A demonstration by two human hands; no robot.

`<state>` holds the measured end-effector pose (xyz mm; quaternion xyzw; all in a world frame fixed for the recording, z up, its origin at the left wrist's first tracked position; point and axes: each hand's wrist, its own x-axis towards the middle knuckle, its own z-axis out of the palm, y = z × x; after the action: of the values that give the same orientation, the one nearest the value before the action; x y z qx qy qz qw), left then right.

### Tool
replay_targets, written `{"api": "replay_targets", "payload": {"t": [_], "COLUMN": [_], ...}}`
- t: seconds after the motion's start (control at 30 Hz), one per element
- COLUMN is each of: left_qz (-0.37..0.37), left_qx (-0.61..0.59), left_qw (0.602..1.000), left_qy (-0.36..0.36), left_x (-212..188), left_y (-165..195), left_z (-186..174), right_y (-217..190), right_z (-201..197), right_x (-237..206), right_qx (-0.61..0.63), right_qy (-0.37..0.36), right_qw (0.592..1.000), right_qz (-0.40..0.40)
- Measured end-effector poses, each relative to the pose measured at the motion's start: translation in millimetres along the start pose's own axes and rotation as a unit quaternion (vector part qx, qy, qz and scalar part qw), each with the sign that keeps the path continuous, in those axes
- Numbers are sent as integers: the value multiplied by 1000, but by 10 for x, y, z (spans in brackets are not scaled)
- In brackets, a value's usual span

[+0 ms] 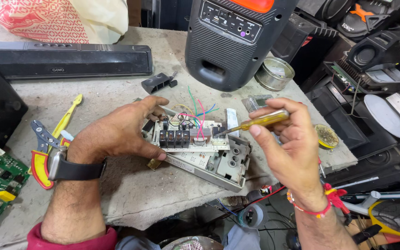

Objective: The person uses a screwdriver to tighten screws on a small electronic component and then on a circuit board inside a metal enclosure. They manipulate wires and components within the enclosure while working at a cluttered workbench.

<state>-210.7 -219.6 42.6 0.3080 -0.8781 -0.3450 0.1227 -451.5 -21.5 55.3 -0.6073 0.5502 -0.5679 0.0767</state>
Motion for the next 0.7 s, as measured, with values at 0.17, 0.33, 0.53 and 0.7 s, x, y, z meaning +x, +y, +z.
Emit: {"api": "replay_targets", "payload": {"t": [0.17, 0.33, 0.53, 0.7], "left_qz": [0, -6, 12, 3], "left_qx": [3, 9, -3, 7], "left_qw": [1000, 1000, 1000, 1000], "left_qy": [-2, 0, 3, 3], "left_x": [-9, -10, -4, -10], "left_y": [31, 13, -10, 18], "left_z": [-21, -10, -8, -6], "right_y": [2, -126, -262, -252], "right_z": [122, 129, 112, 84], "right_x": [34, 23, -17, -30], "right_qx": [-107, -166, -204, -186], "right_qy": [-26, -44, -56, -62], "right_qw": [993, 984, 975, 979], "right_qz": [-46, -57, -72, -53]}}
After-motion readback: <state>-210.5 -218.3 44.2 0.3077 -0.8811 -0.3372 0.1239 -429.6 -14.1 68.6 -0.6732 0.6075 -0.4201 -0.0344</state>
